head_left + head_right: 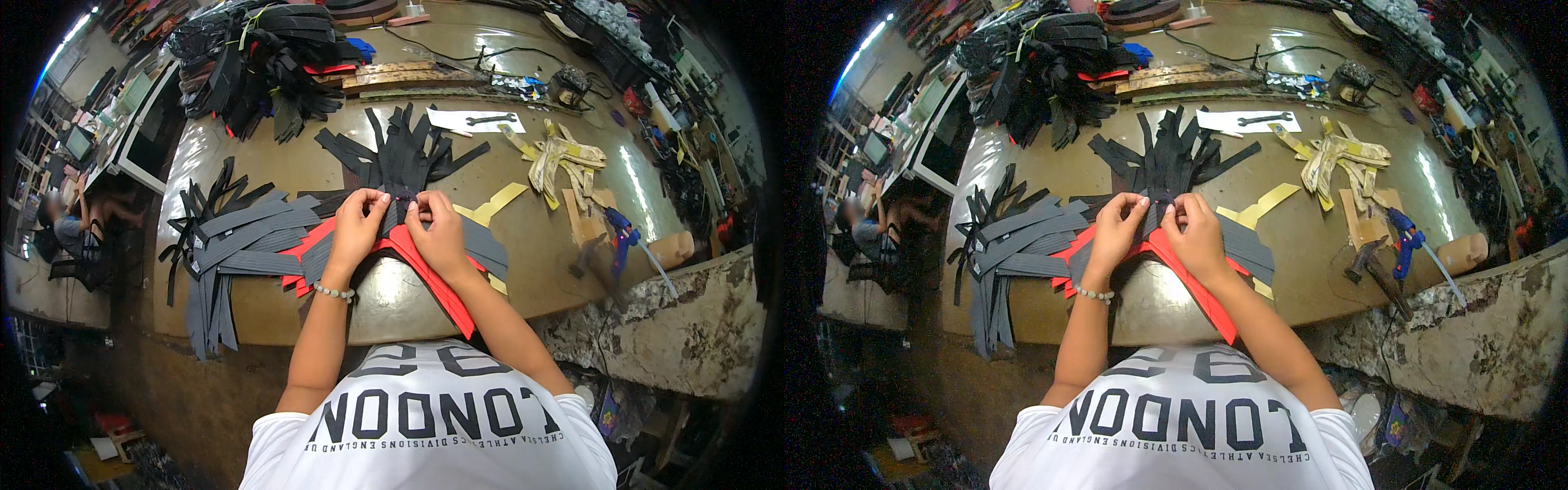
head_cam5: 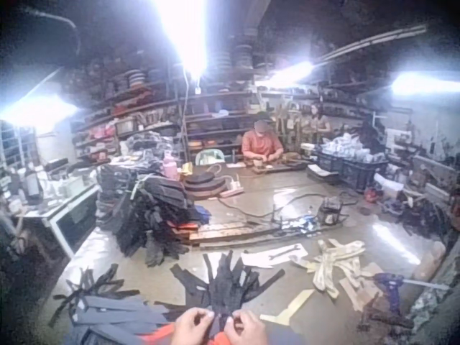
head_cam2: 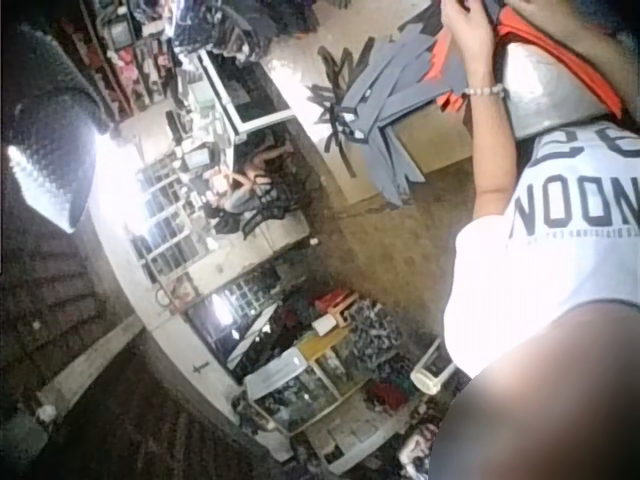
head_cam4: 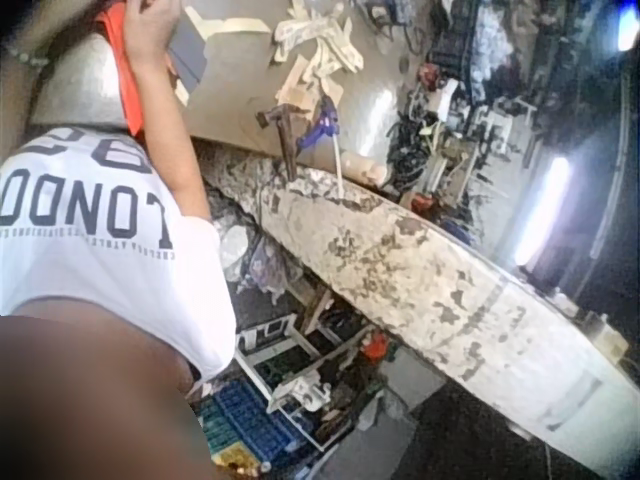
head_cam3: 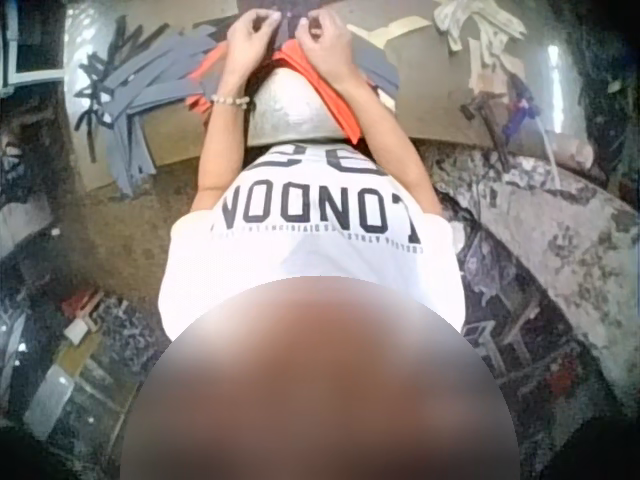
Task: The person repeatedly picks up black and red strap pieces and small metal clips from a workbench, aligns the clip with the strap end, and secures it by hand. The person continues this process for multiple straps, placing finished pieces back on the table.
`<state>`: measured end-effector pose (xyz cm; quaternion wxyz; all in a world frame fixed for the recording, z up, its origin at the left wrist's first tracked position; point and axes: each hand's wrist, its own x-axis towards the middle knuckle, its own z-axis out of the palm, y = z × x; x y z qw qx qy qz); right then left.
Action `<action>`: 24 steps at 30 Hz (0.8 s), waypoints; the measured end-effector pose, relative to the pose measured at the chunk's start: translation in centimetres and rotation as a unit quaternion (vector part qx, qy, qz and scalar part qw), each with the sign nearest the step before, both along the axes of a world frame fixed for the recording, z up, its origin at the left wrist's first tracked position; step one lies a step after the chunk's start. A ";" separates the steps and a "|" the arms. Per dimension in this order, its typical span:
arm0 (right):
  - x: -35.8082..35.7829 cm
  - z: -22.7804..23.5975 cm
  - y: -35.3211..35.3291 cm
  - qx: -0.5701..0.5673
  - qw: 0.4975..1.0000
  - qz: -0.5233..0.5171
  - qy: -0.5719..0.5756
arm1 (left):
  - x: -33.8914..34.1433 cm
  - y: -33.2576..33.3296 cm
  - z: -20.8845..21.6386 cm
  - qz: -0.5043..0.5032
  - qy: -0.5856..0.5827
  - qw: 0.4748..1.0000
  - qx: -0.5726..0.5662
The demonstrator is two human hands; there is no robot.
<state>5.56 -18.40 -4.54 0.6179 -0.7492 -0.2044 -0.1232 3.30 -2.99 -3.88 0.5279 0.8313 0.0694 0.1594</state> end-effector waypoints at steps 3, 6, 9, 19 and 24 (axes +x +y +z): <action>-0.1 0.3 0.1 -0.029 0.999 -0.004 -0.020 | 0.0 -0.1 -0.3 0.005 -0.048 0.999 -0.007; 0.0 0.6 0.2 -0.065 0.997 -0.016 -0.038 | -0.1 -0.3 -0.2 0.019 -0.027 0.999 0.028; -0.1 0.7 0.3 -0.024 0.999 -0.027 0.005 | -0.1 -0.4 0.0 0.020 -0.035 0.999 0.028; -0.2 0.5 0.2 -0.112 0.991 -0.032 -0.062 | 0.5 -0.2 -1.9 0.046 -0.083 0.994 0.047; 0.3 -0.5 0.1 0.024 0.998 -0.034 0.056 | 0.3 5.5 -0.5 0.189 -0.037 0.941 -0.279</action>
